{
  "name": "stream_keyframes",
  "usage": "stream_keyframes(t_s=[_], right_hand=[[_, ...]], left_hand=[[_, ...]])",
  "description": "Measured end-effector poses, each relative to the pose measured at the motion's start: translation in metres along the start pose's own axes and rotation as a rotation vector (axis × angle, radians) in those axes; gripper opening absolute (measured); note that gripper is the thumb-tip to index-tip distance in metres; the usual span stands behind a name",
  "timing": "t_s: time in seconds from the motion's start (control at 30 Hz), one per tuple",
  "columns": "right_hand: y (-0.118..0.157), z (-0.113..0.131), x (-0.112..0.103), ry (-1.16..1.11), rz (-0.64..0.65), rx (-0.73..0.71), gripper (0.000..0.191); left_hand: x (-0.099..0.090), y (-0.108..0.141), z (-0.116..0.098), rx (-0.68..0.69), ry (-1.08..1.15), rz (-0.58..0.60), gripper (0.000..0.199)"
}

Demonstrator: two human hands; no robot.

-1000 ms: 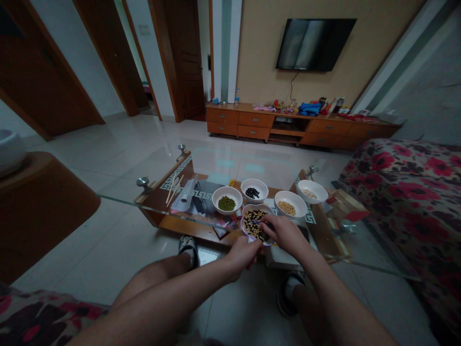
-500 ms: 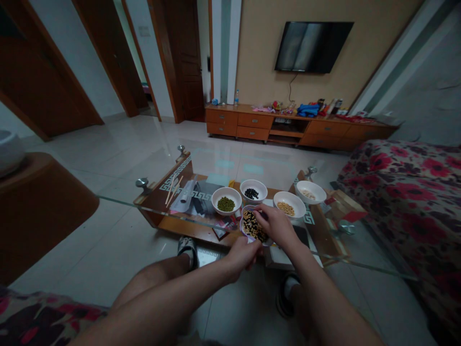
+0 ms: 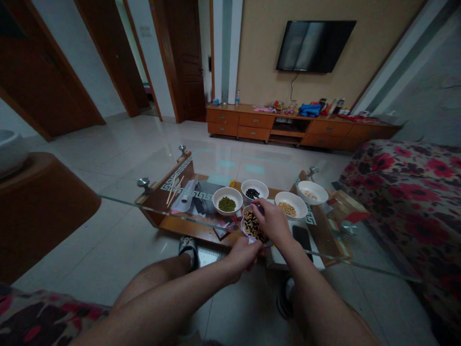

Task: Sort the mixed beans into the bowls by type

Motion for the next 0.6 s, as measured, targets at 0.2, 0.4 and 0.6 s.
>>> stream_keyframes(t_s=[0.2, 0.4, 0.6], right_hand=[[0.007, -0.017, -0.003, -0.005, 0.090, -0.002, 0.026], [0.016, -0.031, -0.002, 0.017, 0.218, -0.014, 0.023], [0.025, -0.036, 0.003, 0.044, 0.318, -0.025, 0.021]], left_hand=[[0.000, 0.000, -0.001, 0.005, 0.001, -0.005, 0.014], [0.001, 0.004, -0.004, -0.018, -0.011, -0.010, 0.016], [0.001, 0.002, -0.002, -0.016, -0.011, -0.001, 0.019]])
Point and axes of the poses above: each hand's wrist, its own y-axis away from the middle knuckle, its own x-axis out of the palm, z = x × y, the point moved 8 cm from there along -y, towards the middle knuckle, and after that the axes turned 1 degree about y, right-handed, at the moved point
